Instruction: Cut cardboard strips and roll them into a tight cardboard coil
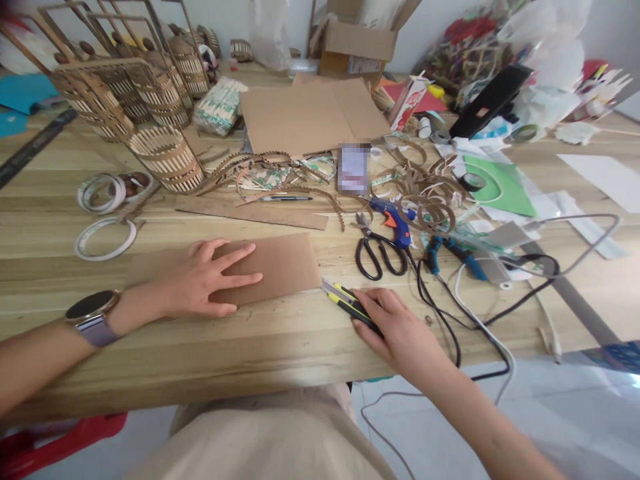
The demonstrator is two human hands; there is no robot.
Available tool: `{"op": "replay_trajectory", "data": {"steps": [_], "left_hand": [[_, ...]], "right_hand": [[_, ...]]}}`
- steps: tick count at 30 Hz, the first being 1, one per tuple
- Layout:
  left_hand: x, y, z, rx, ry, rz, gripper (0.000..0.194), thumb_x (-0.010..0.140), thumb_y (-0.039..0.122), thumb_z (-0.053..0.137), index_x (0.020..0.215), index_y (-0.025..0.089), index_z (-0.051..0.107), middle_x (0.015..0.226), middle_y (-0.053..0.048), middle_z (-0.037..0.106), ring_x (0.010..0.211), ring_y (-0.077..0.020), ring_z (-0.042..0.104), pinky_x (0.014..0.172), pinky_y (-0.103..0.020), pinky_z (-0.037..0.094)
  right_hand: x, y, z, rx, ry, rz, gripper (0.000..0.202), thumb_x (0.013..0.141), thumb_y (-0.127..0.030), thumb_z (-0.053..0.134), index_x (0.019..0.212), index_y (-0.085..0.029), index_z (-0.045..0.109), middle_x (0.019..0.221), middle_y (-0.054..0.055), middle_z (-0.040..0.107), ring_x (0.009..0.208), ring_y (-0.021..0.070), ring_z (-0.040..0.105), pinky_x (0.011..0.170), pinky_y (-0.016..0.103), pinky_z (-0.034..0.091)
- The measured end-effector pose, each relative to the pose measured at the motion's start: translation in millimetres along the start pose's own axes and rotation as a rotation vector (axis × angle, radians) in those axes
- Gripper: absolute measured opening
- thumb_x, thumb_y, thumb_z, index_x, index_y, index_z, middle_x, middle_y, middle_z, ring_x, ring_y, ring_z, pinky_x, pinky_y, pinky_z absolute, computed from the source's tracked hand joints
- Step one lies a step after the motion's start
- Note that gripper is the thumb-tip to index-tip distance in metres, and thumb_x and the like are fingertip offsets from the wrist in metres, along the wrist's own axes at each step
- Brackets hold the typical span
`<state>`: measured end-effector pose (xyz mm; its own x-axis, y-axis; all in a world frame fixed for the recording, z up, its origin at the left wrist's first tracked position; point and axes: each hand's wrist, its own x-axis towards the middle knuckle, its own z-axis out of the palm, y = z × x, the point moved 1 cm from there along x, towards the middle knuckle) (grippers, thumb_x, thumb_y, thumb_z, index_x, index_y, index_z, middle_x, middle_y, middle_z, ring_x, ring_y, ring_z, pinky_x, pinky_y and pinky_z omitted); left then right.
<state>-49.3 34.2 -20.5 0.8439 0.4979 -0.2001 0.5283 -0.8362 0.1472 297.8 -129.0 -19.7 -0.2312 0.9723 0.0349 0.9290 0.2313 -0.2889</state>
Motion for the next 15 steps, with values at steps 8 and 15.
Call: {"op": "replay_trajectory", "data": {"steps": [8, 15], "left_hand": [[-1, 5, -0.7, 0.001, 0.009, -0.029, 0.057, 0.087, 0.058, 0.058, 0.141, 0.055, 0.043, 0.165, 0.004, 0.021, 0.135, -0.049, 0.027, 0.106, -0.064, 0.024], [14, 23, -2.4, 0.003, 0.022, -0.188, 0.061, 0.087, 0.061, 0.056, 0.145, 0.051, 0.04, 0.166, -0.003, 0.016, 0.132, -0.0552, 0.027, 0.099, -0.067, 0.028]], "right_hand": [[-7, -9, 5, -0.037, 0.029, 0.009, 0.043, 0.097, -0.038, 0.045, 0.137, -0.025, 0.054, 0.109, 0.01, 0.063, 0.104, 0.0247, 0.065, 0.087, 0.035, 0.058], [22, -6, 5, -0.114, 0.094, 0.086, 0.048, 0.098, -0.043, 0.043, 0.135, -0.017, 0.057, 0.106, 0.012, 0.063, 0.101, 0.0271, 0.064, 0.088, 0.039, 0.056]]}}
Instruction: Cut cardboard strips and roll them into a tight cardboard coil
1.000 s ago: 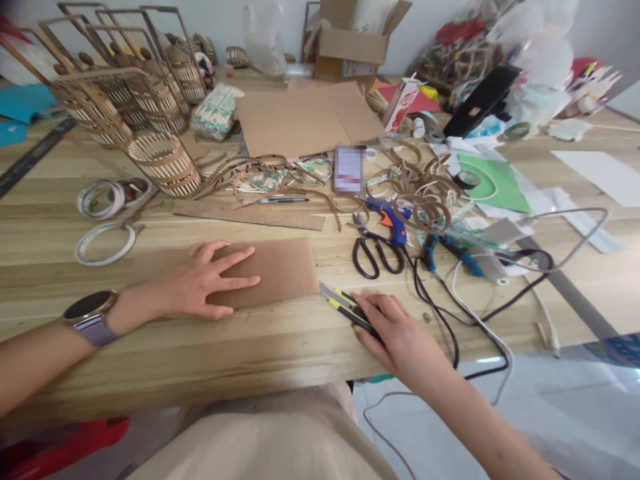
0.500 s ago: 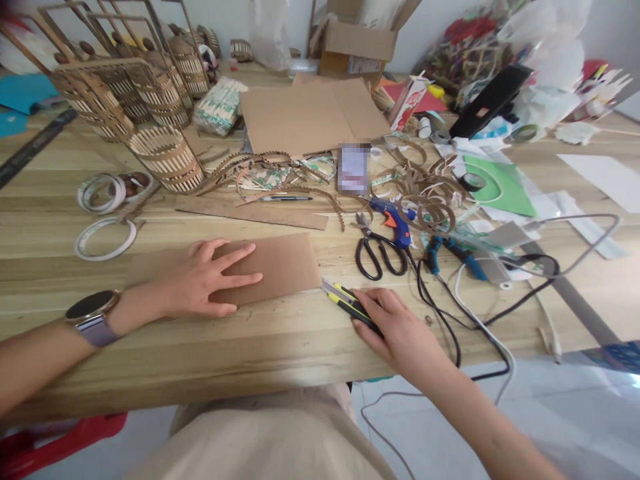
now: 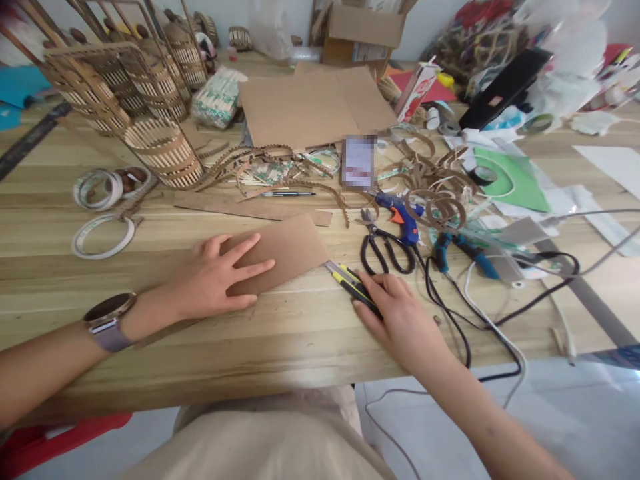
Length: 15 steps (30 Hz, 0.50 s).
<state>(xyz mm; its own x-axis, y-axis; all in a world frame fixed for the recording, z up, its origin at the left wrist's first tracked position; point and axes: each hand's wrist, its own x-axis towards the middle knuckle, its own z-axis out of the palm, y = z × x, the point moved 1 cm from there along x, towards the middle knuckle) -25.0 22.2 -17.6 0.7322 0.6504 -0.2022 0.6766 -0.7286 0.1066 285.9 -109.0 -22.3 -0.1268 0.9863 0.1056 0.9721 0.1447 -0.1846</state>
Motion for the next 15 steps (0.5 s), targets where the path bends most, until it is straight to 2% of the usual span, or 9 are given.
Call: {"op": "replay_trajectory", "data": {"steps": [4, 15], "left_hand": [[4, 4, 3.3, -0.003, 0.046, -0.031, 0.061, 0.088, 0.063, 0.055, 0.146, 0.051, 0.039, 0.166, -0.002, 0.016, 0.131, -0.0552, 0.027, 0.097, -0.066, 0.03], [2, 4, 4.5, 0.014, 0.057, -0.027, 0.061, 0.089, 0.064, 0.052, 0.146, 0.049, 0.039, 0.165, -0.005, 0.018, 0.129, -0.0552, 0.03, 0.096, -0.065, 0.031]], "right_hand": [[13, 3, -1, -0.013, 0.002, 0.015, 0.049, 0.099, -0.046, 0.042, 0.134, -0.017, 0.059, 0.107, 0.013, 0.063, 0.099, 0.0276, 0.064, 0.089, 0.041, 0.055], [7, -6, -4, -0.009, -0.009, -0.032, 0.051, 0.1, -0.045, 0.041, 0.132, -0.012, 0.061, 0.103, 0.014, 0.064, 0.095, 0.0249, 0.066, 0.085, 0.036, 0.056]]}}
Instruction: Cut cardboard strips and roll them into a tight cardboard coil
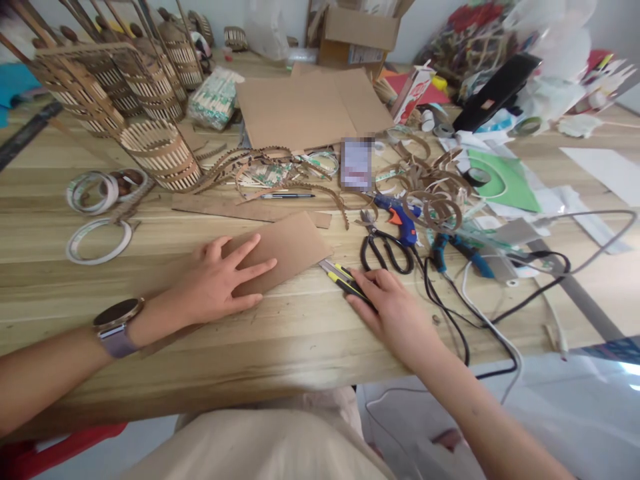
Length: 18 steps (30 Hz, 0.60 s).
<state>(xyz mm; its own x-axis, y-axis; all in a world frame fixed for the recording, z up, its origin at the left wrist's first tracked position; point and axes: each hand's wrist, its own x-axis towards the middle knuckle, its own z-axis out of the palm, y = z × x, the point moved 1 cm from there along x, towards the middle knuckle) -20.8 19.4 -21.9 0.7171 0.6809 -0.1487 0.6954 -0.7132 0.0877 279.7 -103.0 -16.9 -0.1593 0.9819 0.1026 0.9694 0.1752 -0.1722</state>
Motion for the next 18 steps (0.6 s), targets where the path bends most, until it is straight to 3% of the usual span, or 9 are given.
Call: {"op": "replay_trajectory", "data": {"steps": [6, 11, 18], "left_hand": [[0, 1, 1.3, -0.014, 0.019, 0.001, 0.06, 0.089, 0.064, 0.053, 0.146, 0.05, 0.039, 0.165, -0.004, 0.02, 0.13, -0.0538, 0.03, 0.097, -0.065, 0.03], [1, 4, 0.8, -0.021, 0.037, -0.025, 0.059, 0.09, 0.062, 0.052, 0.146, 0.049, 0.04, 0.165, -0.005, 0.021, 0.129, -0.0534, 0.032, 0.096, -0.064, 0.032], [1, 6, 0.6, -0.016, 0.028, -0.033, 0.059, 0.09, 0.063, 0.052, 0.146, 0.049, 0.04, 0.165, -0.005, 0.021, 0.129, -0.0532, 0.031, 0.096, -0.065, 0.031]], "right_hand": [[-3, -7, 5, 0.017, 0.024, -0.025, 0.049, 0.1, -0.045, 0.041, 0.133, -0.015, 0.06, 0.103, 0.013, 0.064, 0.097, 0.0253, 0.066, 0.083, 0.036, 0.057], [4, -12, 8, 0.015, 0.027, -0.036, 0.049, 0.1, -0.044, 0.041, 0.134, -0.013, 0.059, 0.107, 0.014, 0.064, 0.101, 0.0268, 0.065, 0.09, 0.04, 0.056], [-3, -13, 8, 0.028, 0.024, -0.04, 0.047, 0.1, -0.045, 0.04, 0.132, -0.016, 0.059, 0.103, 0.012, 0.064, 0.097, 0.0248, 0.065, 0.084, 0.037, 0.057]]}}
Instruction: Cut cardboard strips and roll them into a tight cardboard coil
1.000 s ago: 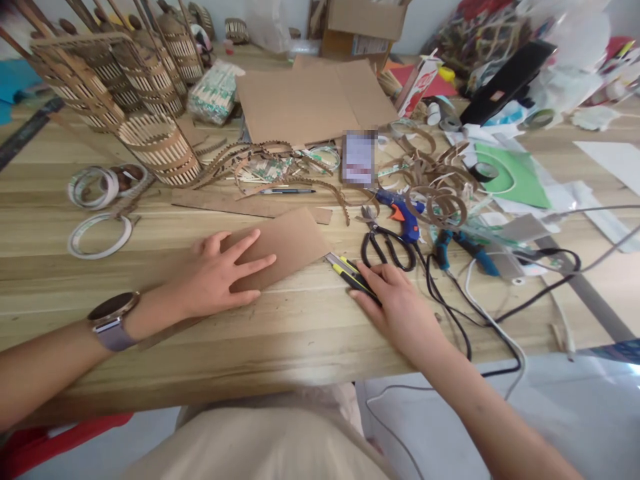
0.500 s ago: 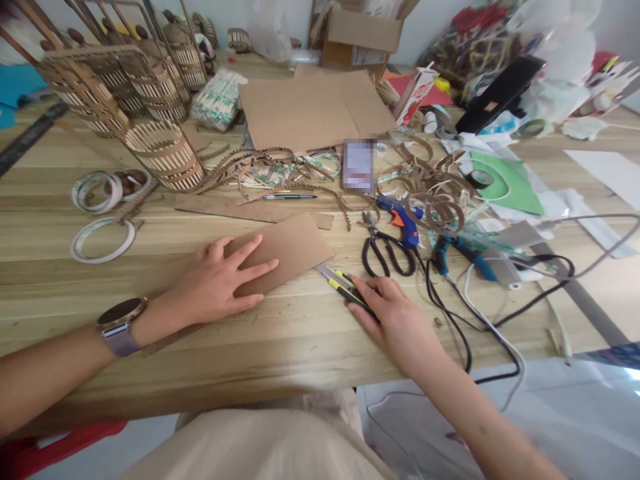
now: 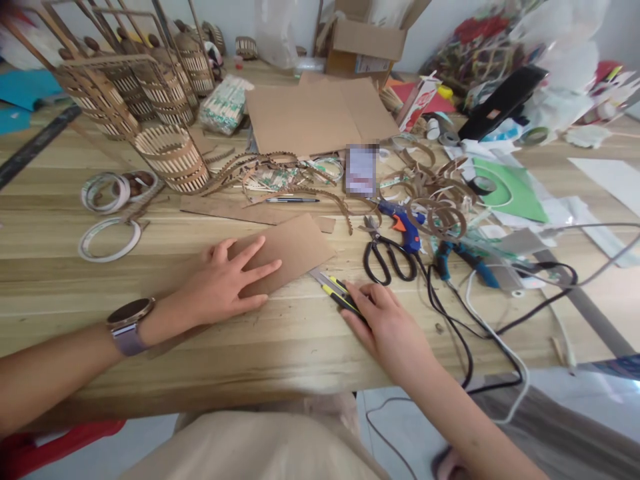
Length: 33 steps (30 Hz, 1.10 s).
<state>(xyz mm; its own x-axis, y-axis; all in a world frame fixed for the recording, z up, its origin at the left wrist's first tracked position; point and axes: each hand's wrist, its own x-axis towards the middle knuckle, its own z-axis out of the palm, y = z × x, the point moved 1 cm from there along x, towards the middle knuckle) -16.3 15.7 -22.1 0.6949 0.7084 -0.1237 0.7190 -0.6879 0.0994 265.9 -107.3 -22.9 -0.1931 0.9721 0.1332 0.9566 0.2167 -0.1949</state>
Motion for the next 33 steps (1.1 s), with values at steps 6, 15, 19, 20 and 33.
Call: {"op": "replay_trajectory", "data": {"steps": [6, 15, 19, 20, 33], "left_hand": [[5, 5, -2.6, 0.012, 0.052, -0.04, 0.059, 0.092, 0.063, 0.047, 0.148, 0.047, 0.038, 0.164, -0.007, 0.02, 0.128, -0.0536, 0.031, 0.093, -0.066, 0.033], [23, 0, -3.1, -0.02, 0.073, -0.026, 0.058, 0.095, 0.062, 0.041, 0.149, 0.041, 0.041, 0.163, -0.007, 0.024, 0.129, -0.0532, 0.032, 0.094, -0.067, 0.035], [17, -16, -1.0, -0.043, 0.056, 0.118, 0.05, 0.1, 0.054, 0.035, 0.148, 0.041, 0.042, 0.163, -0.001, 0.027, 0.134, -0.0476, 0.029, 0.105, -0.063, 0.031], [15, -19, -0.4, -0.044, 0.067, 0.126, 0.049, 0.101, 0.052, 0.035, 0.148, 0.042, 0.042, 0.163, 0.0, 0.028, 0.135, -0.0462, 0.029, 0.106, -0.062, 0.031], [13, -15, -0.6, -0.032, 0.112, 0.093, 0.045, 0.101, 0.048, 0.037, 0.145, 0.042, 0.046, 0.161, 0.001, 0.033, 0.135, -0.0428, 0.031, 0.107, -0.06, 0.033]], "right_hand": [[21, -2, -1, -0.027, 0.018, 0.02, 0.047, 0.1, -0.045, 0.04, 0.131, -0.016, 0.059, 0.108, 0.013, 0.063, 0.102, 0.0269, 0.063, 0.089, 0.04, 0.054], [46, 18, 0, -0.011, 0.01, 0.02, 0.048, 0.099, -0.045, 0.042, 0.136, -0.019, 0.057, 0.107, 0.013, 0.063, 0.099, 0.0283, 0.064, 0.086, 0.043, 0.055], [47, 21, 3, -0.025, 0.013, 0.033, 0.048, 0.098, -0.045, 0.043, 0.136, -0.019, 0.058, 0.106, 0.013, 0.063, 0.102, 0.0288, 0.063, 0.089, 0.043, 0.054], [47, 21, 3, -0.031, 0.015, 0.036, 0.048, 0.098, -0.044, 0.043, 0.135, -0.018, 0.058, 0.106, 0.013, 0.063, 0.102, 0.0291, 0.063, 0.09, 0.044, 0.054], [40, 12, -5, -0.036, -0.048, -0.019, 0.045, 0.099, -0.042, 0.043, 0.136, -0.02, 0.058, 0.109, 0.013, 0.064, 0.103, 0.0275, 0.065, 0.089, 0.042, 0.055]]}}
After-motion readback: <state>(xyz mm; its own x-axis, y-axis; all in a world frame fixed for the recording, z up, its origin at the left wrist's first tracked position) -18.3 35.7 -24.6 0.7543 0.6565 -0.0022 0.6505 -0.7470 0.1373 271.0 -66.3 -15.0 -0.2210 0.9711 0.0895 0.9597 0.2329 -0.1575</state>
